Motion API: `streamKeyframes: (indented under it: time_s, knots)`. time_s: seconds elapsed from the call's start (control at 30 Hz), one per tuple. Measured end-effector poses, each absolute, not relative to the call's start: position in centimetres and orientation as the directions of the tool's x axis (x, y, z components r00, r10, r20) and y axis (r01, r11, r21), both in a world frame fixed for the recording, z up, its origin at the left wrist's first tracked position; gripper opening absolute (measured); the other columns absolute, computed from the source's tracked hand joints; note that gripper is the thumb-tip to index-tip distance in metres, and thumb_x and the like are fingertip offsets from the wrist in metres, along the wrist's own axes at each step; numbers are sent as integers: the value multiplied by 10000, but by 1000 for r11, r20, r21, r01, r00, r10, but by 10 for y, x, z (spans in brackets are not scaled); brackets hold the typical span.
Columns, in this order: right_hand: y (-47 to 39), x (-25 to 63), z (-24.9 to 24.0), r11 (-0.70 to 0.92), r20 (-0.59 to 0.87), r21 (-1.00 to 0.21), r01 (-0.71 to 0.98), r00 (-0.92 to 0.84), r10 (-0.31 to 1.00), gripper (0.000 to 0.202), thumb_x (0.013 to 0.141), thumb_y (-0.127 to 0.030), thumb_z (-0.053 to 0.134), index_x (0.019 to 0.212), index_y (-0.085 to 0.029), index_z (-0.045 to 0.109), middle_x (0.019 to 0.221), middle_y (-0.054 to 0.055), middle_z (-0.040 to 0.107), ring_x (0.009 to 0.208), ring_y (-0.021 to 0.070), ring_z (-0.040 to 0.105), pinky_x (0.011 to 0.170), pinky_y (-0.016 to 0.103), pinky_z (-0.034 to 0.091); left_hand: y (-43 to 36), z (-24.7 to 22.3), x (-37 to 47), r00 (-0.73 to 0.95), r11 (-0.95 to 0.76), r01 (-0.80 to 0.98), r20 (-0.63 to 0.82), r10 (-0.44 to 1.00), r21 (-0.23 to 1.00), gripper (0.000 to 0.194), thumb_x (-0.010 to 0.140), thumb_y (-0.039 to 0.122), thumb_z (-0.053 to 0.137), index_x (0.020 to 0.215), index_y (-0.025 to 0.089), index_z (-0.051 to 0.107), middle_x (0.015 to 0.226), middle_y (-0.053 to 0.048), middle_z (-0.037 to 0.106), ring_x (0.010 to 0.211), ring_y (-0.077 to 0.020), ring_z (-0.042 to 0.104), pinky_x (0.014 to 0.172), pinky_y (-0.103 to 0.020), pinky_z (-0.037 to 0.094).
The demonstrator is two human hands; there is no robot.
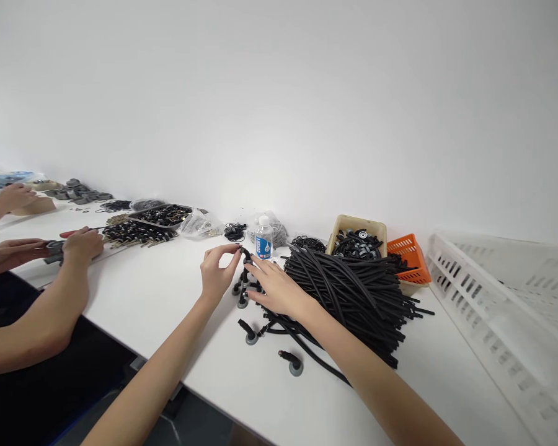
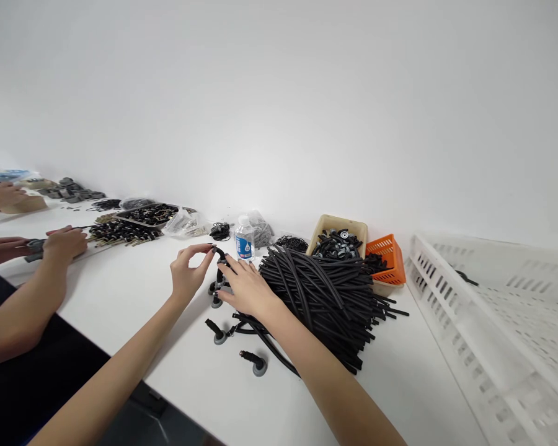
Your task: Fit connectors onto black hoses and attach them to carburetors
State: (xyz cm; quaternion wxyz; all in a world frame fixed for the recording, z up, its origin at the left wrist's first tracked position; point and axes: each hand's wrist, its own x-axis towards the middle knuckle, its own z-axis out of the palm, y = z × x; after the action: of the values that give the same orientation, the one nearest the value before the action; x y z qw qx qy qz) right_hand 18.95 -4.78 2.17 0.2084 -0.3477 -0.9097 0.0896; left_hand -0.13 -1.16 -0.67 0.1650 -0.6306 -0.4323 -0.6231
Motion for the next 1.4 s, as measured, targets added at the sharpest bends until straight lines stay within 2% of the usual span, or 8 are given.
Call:
streamKeyframes:
  time_s: [0.6, 0.73, 0.87, 0.93, 1.07, 1.17, 1.27, 1.4]
  knots:
    - [-50, 190, 23, 740, 323, -320, 592, -666, 672, 607, 939, -364, 571, 1487, -179, 388, 1606, 155, 251, 1478, 310, 255, 1197, 506, 243, -13, -5, -1, -163, -575, 727, 908, 386, 375, 173, 874, 329, 654, 1015, 229, 654, 912, -29, 748, 841, -189, 701, 876, -353, 483]
    - [-52, 192, 27, 733, 318, -338, 590, -662, 679, 605, 932, -351, 581, 1481, -171, 399, 1606, 159, 247, 1477, 319, 253, 1191, 515, 253, -16, -2, -1, -166, -589, 708, 902, 398, 390, 166, 911, 319, 589, 1036, 224, 644, 978, -43, 748, 883, -193, 691, 904, -363, 470]
    - [-50, 199, 39, 761, 405, -348, 547, -645, 648, 500, 913, -324, 595, 1387, -188, 514, 1592, 145, 293, 1463, 310, 288, 1170, 501, 299, -17, -3, -5, -236, -582, 676, 881, 411, 452, 235, 962, 340, 453, 1075, 198, 603, 1071, -74, 705, 939, -199, 656, 915, -373, 466]
    - [-50, 206, 51, 764, 494, -359, 537, -584, 643, 386, 910, -293, 577, 1282, -192, 598, 1565, 123, 354, 1434, 294, 346, 1159, 476, 326, -14, -6, -8, -291, -575, 665, 875, 387, 476, 262, 959, 356, 420, 1085, 185, 574, 1032, -80, 676, 916, -201, 630, 889, -370, 468]
    - [-56, 227, 85, 739, 706, -402, 541, -331, 626, 212, 914, -228, 519, 1051, -201, 679, 1360, 90, 588, 1287, 240, 523, 1102, 416, 397, -9, -11, -14, -363, -576, 651, 869, 335, 494, 248, 943, 358, 392, 1016, 180, 547, 867, -52, 597, 821, -195, 578, 789, -340, 462]
    - [-71, 246, 111, 761, 830, -368, 534, -180, 528, 156, 889, -194, 525, 941, -195, 672, 1058, 65, 710, 1023, 202, 649, 948, 357, 490, -12, -8, -13, -383, -589, 632, 864, 328, 504, 213, 936, 336, 394, 933, 183, 542, 806, -31, 563, 728, -171, 554, 691, -300, 439]
    - [-94, 265, 134, 736, 862, -376, 563, -78, 500, 125, 880, -205, 536, 884, -192, 661, 841, 27, 710, 796, 170, 660, 784, 309, 515, -27, 1, -9, -365, -616, 598, 858, 360, 513, 221, 949, 304, 390, 834, 186, 537, 693, 2, 525, 602, -136, 499, 586, -257, 390]
    - [-133, 287, 159, 696, 866, -421, 581, 29, 500, 110, 892, -249, 561, 872, -197, 655, 796, 8, 696, 723, 147, 652, 699, 274, 503, -66, 9, -5, -165, -623, 601, 841, 516, 500, 264, 965, 292, 412, 753, 191, 533, 608, 23, 500, 549, -117, 481, 542, -231, 362]
